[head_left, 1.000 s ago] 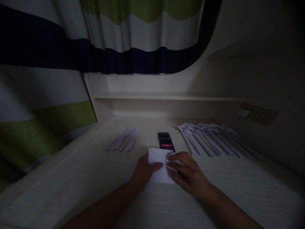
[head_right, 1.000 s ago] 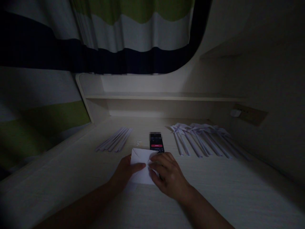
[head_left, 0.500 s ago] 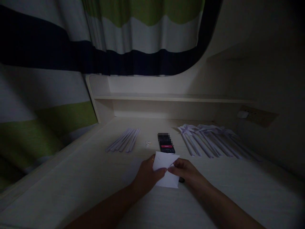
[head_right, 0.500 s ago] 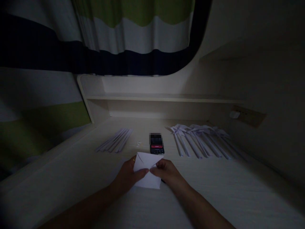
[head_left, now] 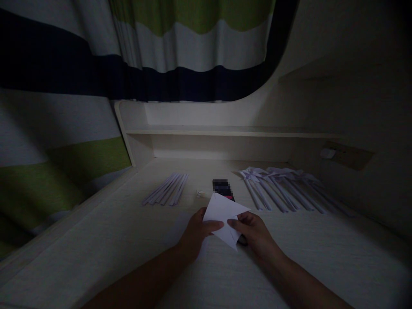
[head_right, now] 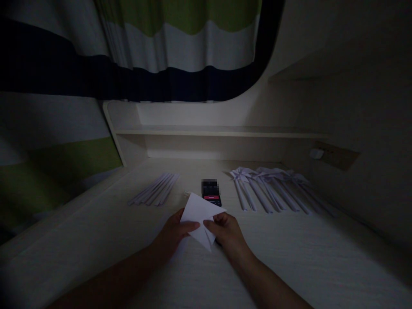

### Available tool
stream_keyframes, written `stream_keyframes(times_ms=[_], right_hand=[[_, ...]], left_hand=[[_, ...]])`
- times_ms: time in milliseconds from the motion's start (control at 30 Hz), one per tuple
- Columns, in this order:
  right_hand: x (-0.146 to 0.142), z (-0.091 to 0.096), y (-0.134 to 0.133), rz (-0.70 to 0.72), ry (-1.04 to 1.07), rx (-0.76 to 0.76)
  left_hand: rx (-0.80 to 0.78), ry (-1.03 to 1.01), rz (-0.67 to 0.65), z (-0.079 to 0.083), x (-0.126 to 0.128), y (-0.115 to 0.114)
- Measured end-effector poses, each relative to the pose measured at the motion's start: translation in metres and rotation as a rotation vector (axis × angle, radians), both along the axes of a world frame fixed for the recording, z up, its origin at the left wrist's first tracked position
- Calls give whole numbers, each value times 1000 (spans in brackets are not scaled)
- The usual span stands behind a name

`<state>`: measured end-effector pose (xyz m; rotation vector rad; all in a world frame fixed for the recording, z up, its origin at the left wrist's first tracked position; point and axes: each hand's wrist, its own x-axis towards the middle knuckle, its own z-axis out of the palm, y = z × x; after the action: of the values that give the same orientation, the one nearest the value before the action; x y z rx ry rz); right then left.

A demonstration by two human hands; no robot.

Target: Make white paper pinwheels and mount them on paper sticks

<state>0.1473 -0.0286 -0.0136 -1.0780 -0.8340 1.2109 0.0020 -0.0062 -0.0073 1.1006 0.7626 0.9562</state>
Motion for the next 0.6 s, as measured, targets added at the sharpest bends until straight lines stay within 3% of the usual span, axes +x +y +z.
stream_keyframes(times_ms=[333, 500, 600], right_hand=[[-6, -4, -1, 14, -11, -27], [-2, 11, -4, 135, 4, 7], [10, 23, -2, 63, -63, 70]], left_hand=[[30, 83, 75, 5, -3, -1], [45, 147, 127, 4, -4, 3], [46, 185, 117, 5, -6, 5]])
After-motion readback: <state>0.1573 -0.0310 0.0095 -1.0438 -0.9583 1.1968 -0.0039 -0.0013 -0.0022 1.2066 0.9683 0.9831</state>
